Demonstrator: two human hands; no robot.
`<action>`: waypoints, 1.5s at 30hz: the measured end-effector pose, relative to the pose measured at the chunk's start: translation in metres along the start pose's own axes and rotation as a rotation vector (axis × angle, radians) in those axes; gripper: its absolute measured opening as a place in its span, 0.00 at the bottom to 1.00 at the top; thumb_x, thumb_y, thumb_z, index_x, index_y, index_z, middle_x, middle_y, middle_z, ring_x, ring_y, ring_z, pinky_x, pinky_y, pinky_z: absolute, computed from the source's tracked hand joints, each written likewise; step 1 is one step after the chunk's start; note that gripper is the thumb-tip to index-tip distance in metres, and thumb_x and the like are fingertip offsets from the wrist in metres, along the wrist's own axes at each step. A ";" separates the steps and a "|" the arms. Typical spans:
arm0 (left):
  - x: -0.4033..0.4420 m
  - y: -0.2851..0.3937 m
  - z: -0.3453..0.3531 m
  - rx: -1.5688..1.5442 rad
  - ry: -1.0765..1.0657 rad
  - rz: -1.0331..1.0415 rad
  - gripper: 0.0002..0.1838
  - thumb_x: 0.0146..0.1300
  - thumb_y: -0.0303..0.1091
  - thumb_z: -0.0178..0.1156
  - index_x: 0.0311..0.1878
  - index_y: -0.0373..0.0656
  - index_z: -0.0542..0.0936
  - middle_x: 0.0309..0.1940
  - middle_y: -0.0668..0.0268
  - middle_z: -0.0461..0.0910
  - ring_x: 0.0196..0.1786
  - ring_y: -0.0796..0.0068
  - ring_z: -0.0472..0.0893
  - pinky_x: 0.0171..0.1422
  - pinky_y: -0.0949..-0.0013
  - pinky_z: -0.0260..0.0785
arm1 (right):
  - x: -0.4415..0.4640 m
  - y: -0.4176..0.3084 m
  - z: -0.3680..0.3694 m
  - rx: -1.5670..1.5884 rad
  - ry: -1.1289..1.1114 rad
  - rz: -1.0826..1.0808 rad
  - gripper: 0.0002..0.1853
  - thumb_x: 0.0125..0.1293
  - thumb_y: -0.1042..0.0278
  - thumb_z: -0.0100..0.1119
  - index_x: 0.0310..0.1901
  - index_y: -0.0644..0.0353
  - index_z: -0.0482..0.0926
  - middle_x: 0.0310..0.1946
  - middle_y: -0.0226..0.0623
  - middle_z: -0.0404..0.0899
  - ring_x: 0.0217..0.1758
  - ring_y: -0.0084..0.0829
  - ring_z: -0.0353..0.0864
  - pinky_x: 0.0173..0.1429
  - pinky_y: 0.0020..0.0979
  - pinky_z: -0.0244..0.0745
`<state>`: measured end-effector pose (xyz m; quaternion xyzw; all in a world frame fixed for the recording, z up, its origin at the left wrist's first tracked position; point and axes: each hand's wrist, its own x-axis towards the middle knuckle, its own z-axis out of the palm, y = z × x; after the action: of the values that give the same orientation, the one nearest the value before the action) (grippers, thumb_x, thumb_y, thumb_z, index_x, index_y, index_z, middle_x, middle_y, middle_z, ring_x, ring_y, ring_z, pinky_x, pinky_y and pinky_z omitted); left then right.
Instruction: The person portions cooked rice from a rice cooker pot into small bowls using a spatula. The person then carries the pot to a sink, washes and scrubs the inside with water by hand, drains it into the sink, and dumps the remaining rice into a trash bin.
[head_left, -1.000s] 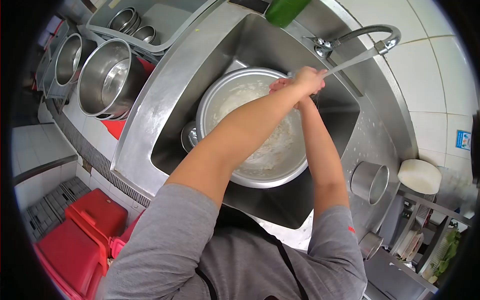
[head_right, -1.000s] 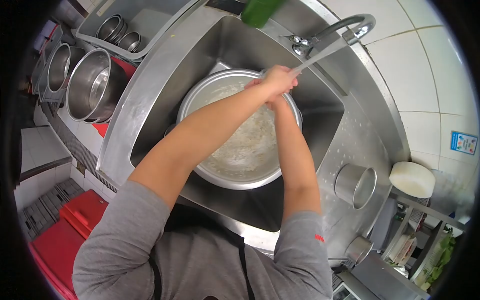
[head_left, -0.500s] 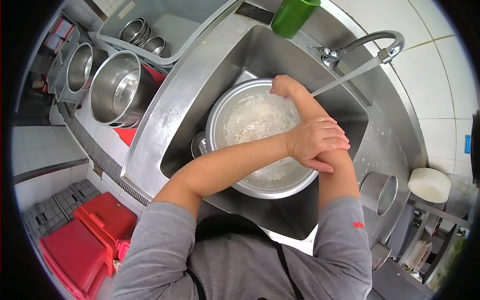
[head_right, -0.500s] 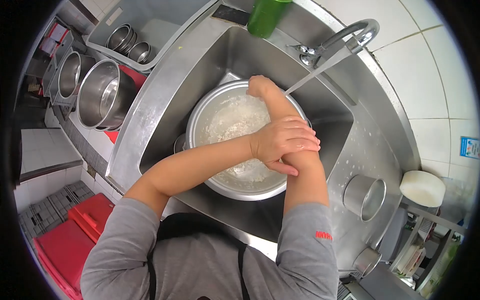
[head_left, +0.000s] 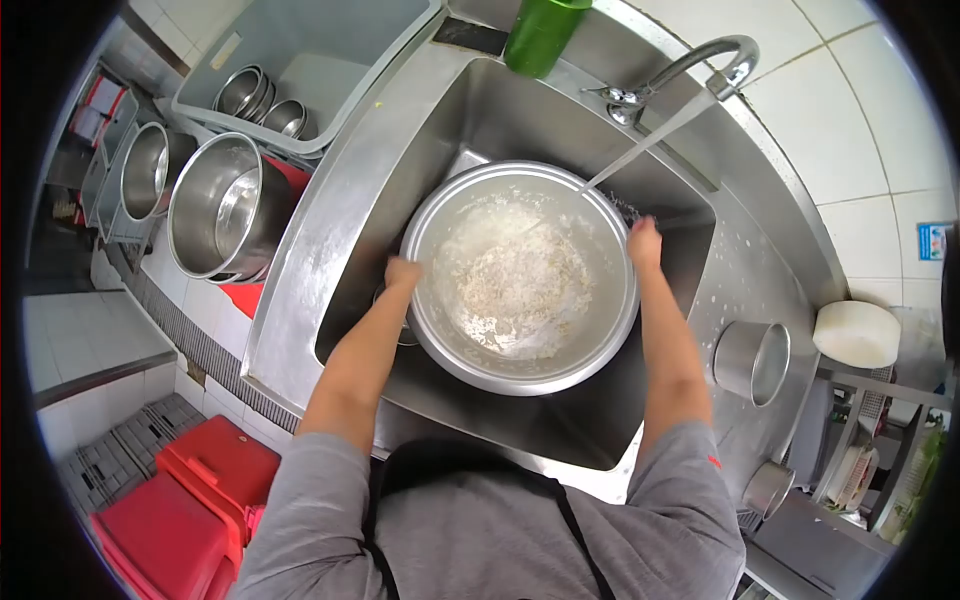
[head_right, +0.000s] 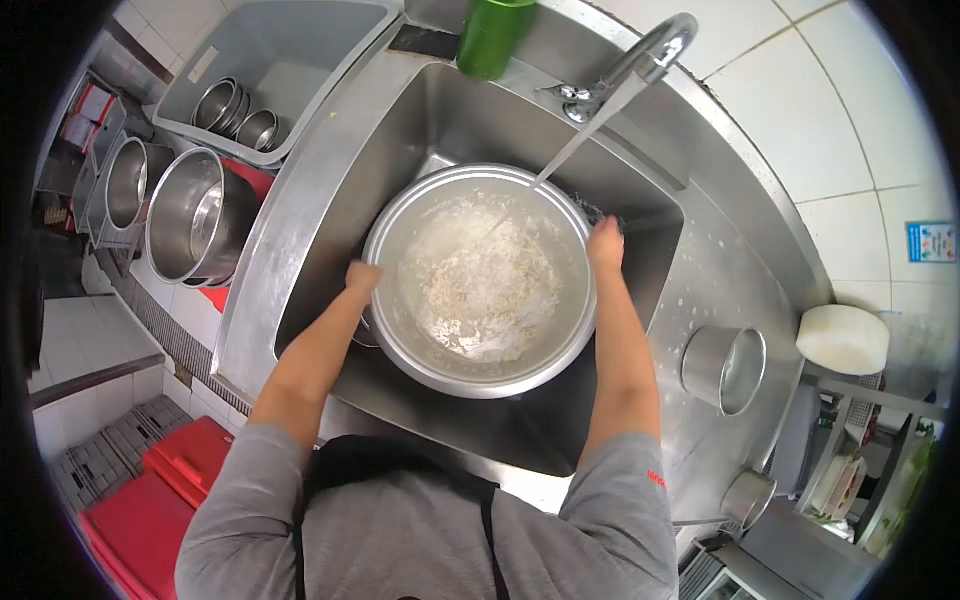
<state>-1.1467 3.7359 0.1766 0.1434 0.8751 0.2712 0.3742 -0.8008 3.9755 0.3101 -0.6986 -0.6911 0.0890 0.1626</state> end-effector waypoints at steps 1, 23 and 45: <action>0.014 -0.026 0.010 -0.342 -0.145 -0.220 0.27 0.39 0.39 0.63 0.42 0.31 0.73 0.40 0.49 0.76 0.45 0.56 0.75 0.49 0.64 0.67 | -0.014 0.017 0.001 -0.051 -0.155 0.112 0.13 0.62 0.61 0.40 0.41 0.60 0.68 0.36 0.56 0.75 0.44 0.54 0.73 0.45 0.46 0.68; -0.230 0.154 -0.221 -0.667 -0.169 0.595 0.12 0.46 0.27 0.55 0.35 0.31 0.74 0.27 0.60 0.76 0.29 0.72 0.76 0.34 0.72 0.68 | -0.069 0.011 -0.195 0.640 0.157 -0.098 0.15 0.58 0.58 0.52 0.38 0.63 0.76 0.32 0.49 0.77 0.37 0.41 0.77 0.42 0.35 0.69; -0.442 0.103 -0.034 -0.666 -0.814 0.701 0.17 0.45 0.23 0.54 0.42 0.30 0.70 0.33 0.58 0.76 0.34 0.71 0.76 0.39 0.71 0.68 | -0.346 0.269 -0.404 0.131 0.512 0.292 0.18 0.58 0.55 0.52 0.33 0.65 0.76 0.28 0.49 0.77 0.37 0.44 0.76 0.42 0.36 0.69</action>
<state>-0.8671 3.6066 0.5113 0.3892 0.4324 0.5593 0.5905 -0.4178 3.5913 0.5569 -0.7784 -0.5125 -0.0234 0.3618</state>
